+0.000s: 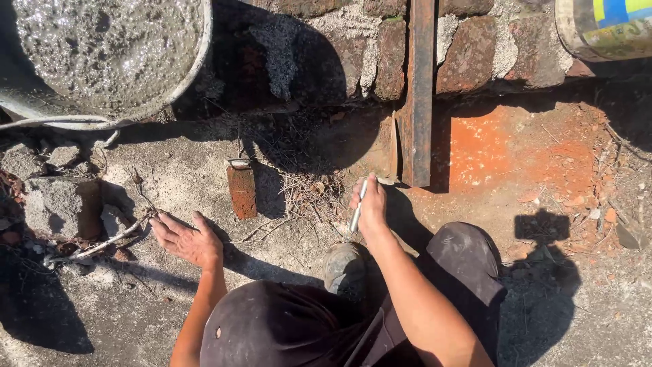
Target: Applying mortar to the joints of a brick wall using a hand trowel
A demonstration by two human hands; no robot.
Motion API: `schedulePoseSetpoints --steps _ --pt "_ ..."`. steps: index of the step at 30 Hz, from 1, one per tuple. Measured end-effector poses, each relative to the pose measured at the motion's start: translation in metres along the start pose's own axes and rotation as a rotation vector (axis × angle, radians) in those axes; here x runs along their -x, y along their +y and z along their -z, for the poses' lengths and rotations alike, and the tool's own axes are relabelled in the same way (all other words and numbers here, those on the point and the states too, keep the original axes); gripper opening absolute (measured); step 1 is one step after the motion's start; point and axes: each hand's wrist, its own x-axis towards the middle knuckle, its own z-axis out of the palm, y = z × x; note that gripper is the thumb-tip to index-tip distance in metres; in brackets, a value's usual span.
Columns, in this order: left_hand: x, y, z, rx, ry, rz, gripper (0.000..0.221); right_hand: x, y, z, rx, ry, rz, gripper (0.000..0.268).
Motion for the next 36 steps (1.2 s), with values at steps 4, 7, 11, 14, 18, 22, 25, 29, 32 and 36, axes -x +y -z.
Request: schedulePoseSetpoints --steps 4,7,11,14,18,22,25,29,32,36 --pt "0.0 0.007 0.003 0.003 -0.003 0.006 0.075 -0.021 0.008 -0.019 -0.02 -0.097 -0.022 0.041" --pt "0.003 0.009 0.005 0.016 -0.003 0.009 0.075 0.01 0.006 -0.017 0.126 -0.237 -0.124 0.043" --pt "0.002 0.009 0.003 -0.006 -0.004 0.021 0.077 0.017 -0.024 -0.025 -0.036 -0.175 -0.078 0.039" --pt "0.002 0.009 0.004 -0.005 -0.007 0.009 0.077 -0.022 -0.04 -0.042 -0.134 -0.097 0.031 0.038" --pt "0.003 0.006 0.004 -0.025 -0.005 -0.001 0.077 -0.027 -0.042 -0.047 -0.137 -0.091 0.012 0.041" --pt "-0.006 0.013 -0.003 0.006 0.022 0.011 0.076 0.003 -0.032 -0.006 0.046 -0.171 -0.092 0.04" --pt "0.014 -0.002 0.004 -0.03 -0.003 0.019 0.078 0.025 -0.044 0.004 0.091 -0.168 -0.177 0.042" --pt "-0.01 0.013 0.001 0.009 -0.068 -0.028 0.08 -0.03 -0.052 -0.025 -0.195 -0.148 -0.012 0.04" --pt "-0.004 0.002 0.011 -0.024 -0.127 0.02 0.083 -0.038 -0.04 -0.02 -0.17 -0.207 -0.08 0.042" --pt "-0.008 -0.004 0.02 -0.068 -0.223 0.041 0.089 0.003 -0.042 0.018 -0.022 -0.336 -0.29 0.044"
